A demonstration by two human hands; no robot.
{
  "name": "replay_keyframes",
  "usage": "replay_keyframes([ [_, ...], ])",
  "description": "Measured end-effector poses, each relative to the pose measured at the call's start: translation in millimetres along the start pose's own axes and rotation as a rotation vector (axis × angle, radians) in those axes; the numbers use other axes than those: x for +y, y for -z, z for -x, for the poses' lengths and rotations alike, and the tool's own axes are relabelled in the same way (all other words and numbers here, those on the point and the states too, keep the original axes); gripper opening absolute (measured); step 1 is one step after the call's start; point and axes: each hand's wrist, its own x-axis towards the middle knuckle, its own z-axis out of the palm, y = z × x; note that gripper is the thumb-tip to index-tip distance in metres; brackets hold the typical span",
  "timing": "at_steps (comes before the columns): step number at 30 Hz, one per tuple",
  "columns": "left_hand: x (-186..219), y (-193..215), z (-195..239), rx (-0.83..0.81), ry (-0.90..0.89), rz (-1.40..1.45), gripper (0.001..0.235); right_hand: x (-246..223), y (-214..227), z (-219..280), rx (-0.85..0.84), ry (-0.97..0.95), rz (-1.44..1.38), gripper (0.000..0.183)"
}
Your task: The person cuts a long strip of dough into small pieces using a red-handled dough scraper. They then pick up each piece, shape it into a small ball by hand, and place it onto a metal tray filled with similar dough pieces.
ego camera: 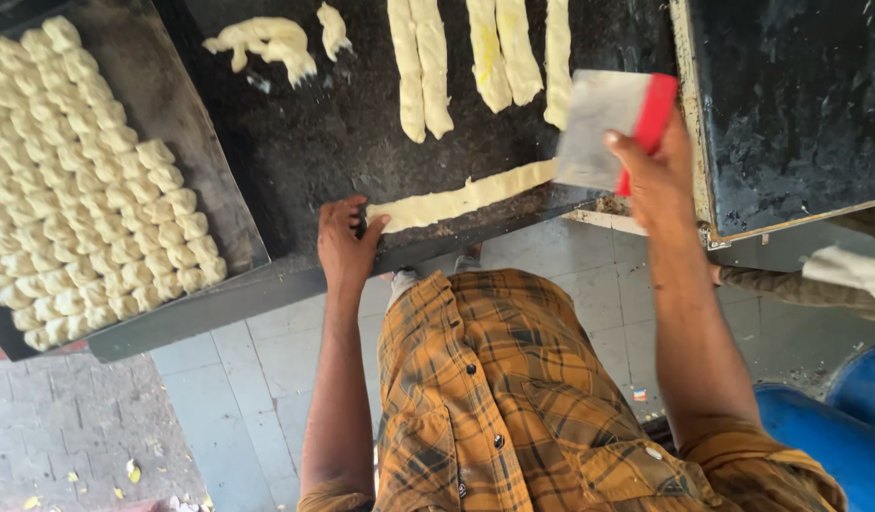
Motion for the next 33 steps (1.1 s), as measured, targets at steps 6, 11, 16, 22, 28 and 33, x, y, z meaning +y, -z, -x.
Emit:
replay_keyframes([
  [6, -6, -13, 11, 0.04, 0.164, -0.099, 0.02, 4, 80, 26, 0.099, 0.194, 0.958, 0.034],
  [11, -17, -23, 10, 0.074, 0.106, -0.109, 0.017, 9, 69, 35, 0.032, 0.219, 1.086, 0.039],
  [16, -22, -24, 11, 0.073, 0.112, -0.16, 0.023, -21, 63, 46, 0.05, 0.119, 1.109, 0.036],
  [22, -10, -18, 4, 0.031, 0.148, -0.157, 0.025, 17, 37, 18, 0.001, 0.084, 1.273, 0.038],
  [28, -13, -18, 3, 0.025, 0.123, -0.146, 0.026, 53, 42, -1, -0.038, 0.131, 1.334, 0.046],
  [33, -17, -18, 5, 0.045, 0.104, -0.141, 0.028, 27, 40, 51, -0.07, 0.031, 1.281, 0.046],
])
